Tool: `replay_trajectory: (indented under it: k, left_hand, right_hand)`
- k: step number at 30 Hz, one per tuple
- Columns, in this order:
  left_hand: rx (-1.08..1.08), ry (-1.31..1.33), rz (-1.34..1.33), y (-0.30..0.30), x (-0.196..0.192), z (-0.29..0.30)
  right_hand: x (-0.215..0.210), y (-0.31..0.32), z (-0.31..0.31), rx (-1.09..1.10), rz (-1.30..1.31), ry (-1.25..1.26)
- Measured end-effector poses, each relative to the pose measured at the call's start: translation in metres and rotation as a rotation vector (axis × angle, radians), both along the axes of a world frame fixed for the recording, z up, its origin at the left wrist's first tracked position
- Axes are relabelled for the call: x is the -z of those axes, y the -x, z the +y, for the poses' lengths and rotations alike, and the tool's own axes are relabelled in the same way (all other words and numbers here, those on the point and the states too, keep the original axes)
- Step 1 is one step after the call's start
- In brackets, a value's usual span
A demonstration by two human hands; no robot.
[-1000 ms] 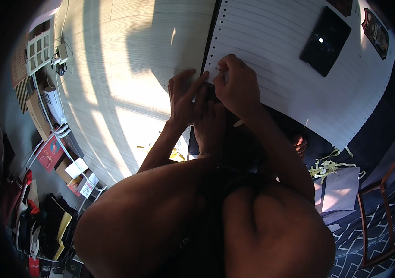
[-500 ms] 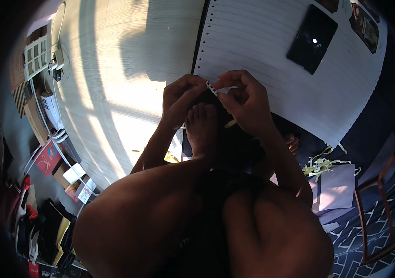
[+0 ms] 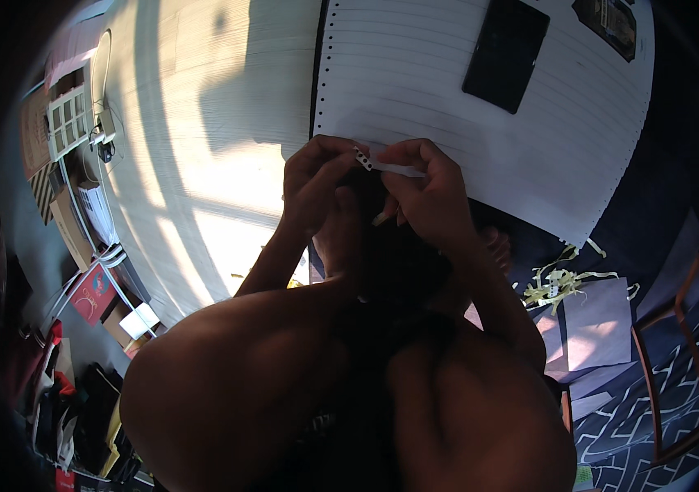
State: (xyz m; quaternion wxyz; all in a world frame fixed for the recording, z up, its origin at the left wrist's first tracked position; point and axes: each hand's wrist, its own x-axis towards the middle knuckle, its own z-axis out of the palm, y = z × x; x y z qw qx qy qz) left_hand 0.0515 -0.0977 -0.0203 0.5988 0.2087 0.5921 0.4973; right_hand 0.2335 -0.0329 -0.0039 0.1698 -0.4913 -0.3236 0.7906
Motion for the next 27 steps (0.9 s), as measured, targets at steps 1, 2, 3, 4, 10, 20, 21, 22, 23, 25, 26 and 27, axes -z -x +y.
replay_trajectory:
  k: [1,2,3,4,10,20,21,22,23,25,26,27]
  left_hand:
    - [0.025,-0.003,0.001,-0.001,0.001,-0.001]
    - [0.047,-0.01,0.003,0.0,0.003,-0.002]
    - [0.069,-0.017,0.005,0.0,0.004,-0.002]
    - [0.099,-0.021,0.025,-0.002,0.004,-0.002]
    - [0.327,-0.088,0.057,-0.011,-0.012,0.008]
    - [0.5,-0.1,0.239,-0.022,-0.01,0.013]
    - [0.503,-0.11,0.263,-0.023,-0.01,0.013]
    - [0.505,-0.09,0.309,-0.025,-0.011,0.013]
    - [0.509,-0.075,0.349,-0.027,-0.014,0.016]
    - [0.527,-0.069,0.404,-0.031,-0.016,0.019]
    - [0.537,-0.072,0.429,-0.031,-0.016,0.019]
    - [0.548,-0.078,0.452,-0.032,-0.017,0.02]
  right_hand:
    - [-0.002,-0.003,-0.001,-0.005,-0.039,-0.025]
    - [-0.002,-0.006,-0.001,-0.012,-0.078,-0.054]
    - [-0.003,-0.012,0.0,-0.067,-0.133,-0.189]
    - [-0.003,-0.018,0.002,-0.122,-0.188,-0.324]
    - [-0.01,-0.042,0.03,-0.299,-0.129,-0.71]
    - [-0.009,-0.05,0.034,-0.565,-0.241,-1.048]
    - [-0.009,-0.05,0.034,-0.584,-0.251,-1.05]
    - [-0.009,-0.051,0.033,-0.604,-0.26,-1.053]
    - [-0.01,-0.052,0.033,-0.623,-0.279,-1.055]
    - [-0.01,-0.053,0.031,-0.633,-0.319,-1.066]
    - [-0.008,-0.053,0.03,-0.636,-0.33,-1.074]
    - [-0.009,-0.053,0.029,-0.637,-0.336,-1.063]
